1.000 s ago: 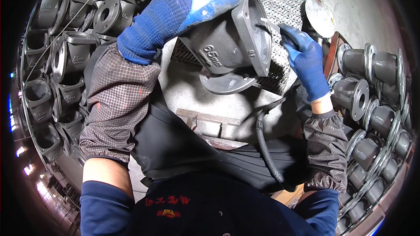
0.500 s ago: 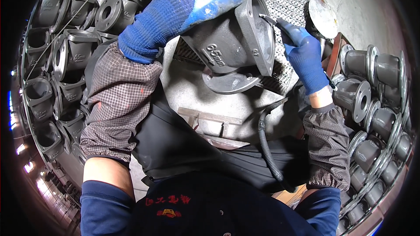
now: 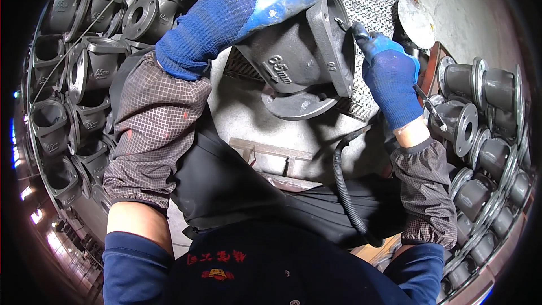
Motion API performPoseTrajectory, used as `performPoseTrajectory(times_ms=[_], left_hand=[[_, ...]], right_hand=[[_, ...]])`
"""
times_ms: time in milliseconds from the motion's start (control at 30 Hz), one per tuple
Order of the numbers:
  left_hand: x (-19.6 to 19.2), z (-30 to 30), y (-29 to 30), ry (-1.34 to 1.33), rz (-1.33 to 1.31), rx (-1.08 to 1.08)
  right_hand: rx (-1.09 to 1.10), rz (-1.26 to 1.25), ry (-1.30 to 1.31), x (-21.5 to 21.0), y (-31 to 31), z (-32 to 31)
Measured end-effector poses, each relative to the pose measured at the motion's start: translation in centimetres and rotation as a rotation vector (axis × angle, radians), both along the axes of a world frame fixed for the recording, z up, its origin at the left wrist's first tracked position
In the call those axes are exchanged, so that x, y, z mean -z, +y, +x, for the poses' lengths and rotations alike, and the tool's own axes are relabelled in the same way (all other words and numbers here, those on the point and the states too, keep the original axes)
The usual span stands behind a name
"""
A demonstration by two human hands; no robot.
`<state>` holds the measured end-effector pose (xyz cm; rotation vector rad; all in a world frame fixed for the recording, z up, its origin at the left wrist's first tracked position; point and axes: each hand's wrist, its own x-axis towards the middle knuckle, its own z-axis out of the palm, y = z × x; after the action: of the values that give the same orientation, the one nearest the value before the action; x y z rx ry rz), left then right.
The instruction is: The person uses a handheld power grinder and a file to smooth the inner surfaces and edges of several large metal pipe fittings.
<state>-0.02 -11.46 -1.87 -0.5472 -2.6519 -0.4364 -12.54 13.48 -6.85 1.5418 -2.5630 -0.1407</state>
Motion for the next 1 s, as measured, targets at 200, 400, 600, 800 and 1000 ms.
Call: performPoseTrajectory(times_ms=[200,400,600,800,1000], left_hand=[[-0.9,0.2,0.3,-0.111,-0.115,-0.065],[-0.5,0.3,0.3,-0.006,0.036,0.031],[-2.3,0.0,3.1,-0.367,0.564,-0.327],[-1.9,-0.2,1.9,-0.219,0.365,-0.203],[-0.7,0.2,1.5,-0.229,0.211,-0.093]], right_hand=[[-0.062,-0.071,-0.033,-0.5,0.4,-0.4],[-0.058,-0.063,-0.004,-0.8,0.0,-0.7],[0.179,-0.642,-0.698,-0.1,0.0,-2.0],[0.604,-0.120,-0.586,-0.7,-4.9,-1.9],[0.455,-0.609,-0.554,4.5,-2.2,-3.6]])
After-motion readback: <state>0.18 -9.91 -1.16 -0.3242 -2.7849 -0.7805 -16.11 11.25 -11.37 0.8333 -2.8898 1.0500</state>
